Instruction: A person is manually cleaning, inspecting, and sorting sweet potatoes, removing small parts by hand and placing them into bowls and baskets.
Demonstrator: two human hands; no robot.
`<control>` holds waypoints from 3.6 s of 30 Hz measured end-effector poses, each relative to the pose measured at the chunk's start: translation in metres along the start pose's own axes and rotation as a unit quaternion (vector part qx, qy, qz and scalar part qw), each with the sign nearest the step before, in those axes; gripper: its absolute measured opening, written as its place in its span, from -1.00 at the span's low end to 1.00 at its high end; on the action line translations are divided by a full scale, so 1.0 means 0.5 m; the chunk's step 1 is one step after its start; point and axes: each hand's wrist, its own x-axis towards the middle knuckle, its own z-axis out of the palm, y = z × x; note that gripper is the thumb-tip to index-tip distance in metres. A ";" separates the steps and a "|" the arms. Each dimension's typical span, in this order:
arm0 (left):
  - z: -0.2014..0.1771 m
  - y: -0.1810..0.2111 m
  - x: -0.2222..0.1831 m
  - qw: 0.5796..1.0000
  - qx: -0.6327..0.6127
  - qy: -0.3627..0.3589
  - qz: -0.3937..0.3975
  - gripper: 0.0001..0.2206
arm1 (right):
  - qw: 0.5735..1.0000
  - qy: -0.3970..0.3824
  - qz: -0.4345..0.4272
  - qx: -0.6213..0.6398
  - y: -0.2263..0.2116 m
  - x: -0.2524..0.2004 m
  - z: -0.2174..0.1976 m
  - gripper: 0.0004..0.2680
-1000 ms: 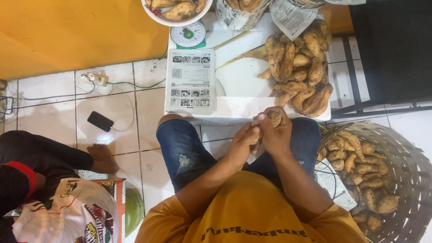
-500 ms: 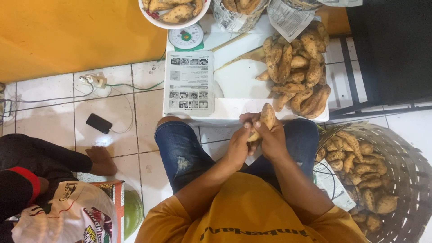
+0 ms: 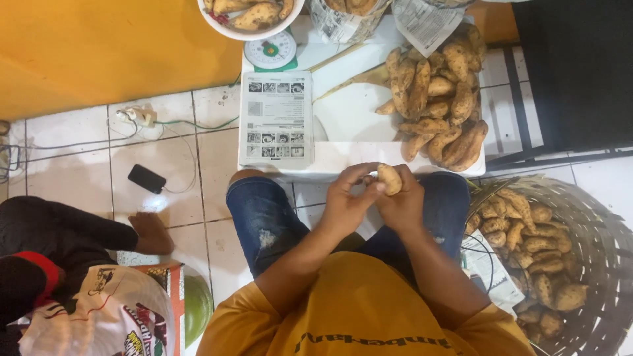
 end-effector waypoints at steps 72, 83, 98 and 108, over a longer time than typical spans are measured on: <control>-0.101 -0.072 0.109 0.980 0.114 0.122 0.107 -0.83 | 0.931 -0.125 0.277 0.203 -0.005 0.056 0.022 -0.68; -0.125 -0.186 0.140 0.812 0.542 -0.197 -0.091 -0.22 | 0.966 -0.175 0.177 0.076 0.033 0.198 -0.011 -0.77; -0.150 -0.208 0.170 0.719 0.648 -0.250 0.019 0.01 | 0.970 -0.225 0.093 -0.001 -0.071 0.406 0.026 -0.66; -0.148 -0.312 0.166 0.740 0.631 -0.221 0.074 0.02 | 0.956 -0.172 -0.172 -0.166 -0.069 0.541 0.199 -0.59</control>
